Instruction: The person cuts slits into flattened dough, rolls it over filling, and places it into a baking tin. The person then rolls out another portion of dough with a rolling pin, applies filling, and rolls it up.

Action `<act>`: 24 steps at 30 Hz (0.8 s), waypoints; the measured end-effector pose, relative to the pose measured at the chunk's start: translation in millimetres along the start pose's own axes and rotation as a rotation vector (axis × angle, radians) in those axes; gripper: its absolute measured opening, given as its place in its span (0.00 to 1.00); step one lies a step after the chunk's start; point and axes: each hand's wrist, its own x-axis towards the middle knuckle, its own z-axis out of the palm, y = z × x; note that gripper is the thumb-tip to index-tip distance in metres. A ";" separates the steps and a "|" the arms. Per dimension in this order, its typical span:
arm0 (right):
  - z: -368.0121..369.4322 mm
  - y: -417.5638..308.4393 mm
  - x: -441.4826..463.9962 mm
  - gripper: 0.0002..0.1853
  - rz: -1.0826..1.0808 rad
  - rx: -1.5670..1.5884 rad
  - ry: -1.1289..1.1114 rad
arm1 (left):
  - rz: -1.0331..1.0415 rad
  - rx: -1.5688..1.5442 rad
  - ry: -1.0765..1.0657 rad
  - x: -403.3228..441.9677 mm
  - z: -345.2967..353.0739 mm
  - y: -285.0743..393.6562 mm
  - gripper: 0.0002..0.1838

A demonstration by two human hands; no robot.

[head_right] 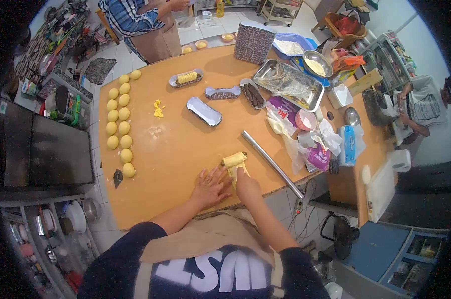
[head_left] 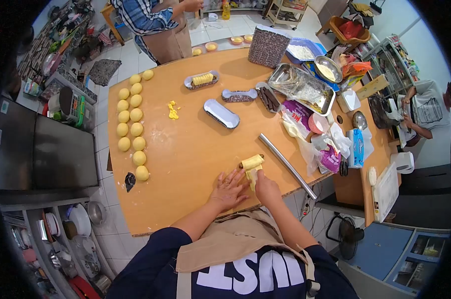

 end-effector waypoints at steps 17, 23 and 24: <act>0.8 -7.2 -13.6 0.10 0.044 -0.033 -0.080 | -0.004 -0.003 -0.024 -2.7 -1.3 -0.2 0.31; 6.1 -4.5 1.5 0.10 0.010 -0.038 -0.026 | -0.003 -0.051 -0.049 -0.7 -5.9 1.0 0.32; 3.6 -4.3 1.2 0.10 0.032 -0.020 -0.005 | 0.003 -0.033 -0.031 -0.5 -3.6 1.0 0.32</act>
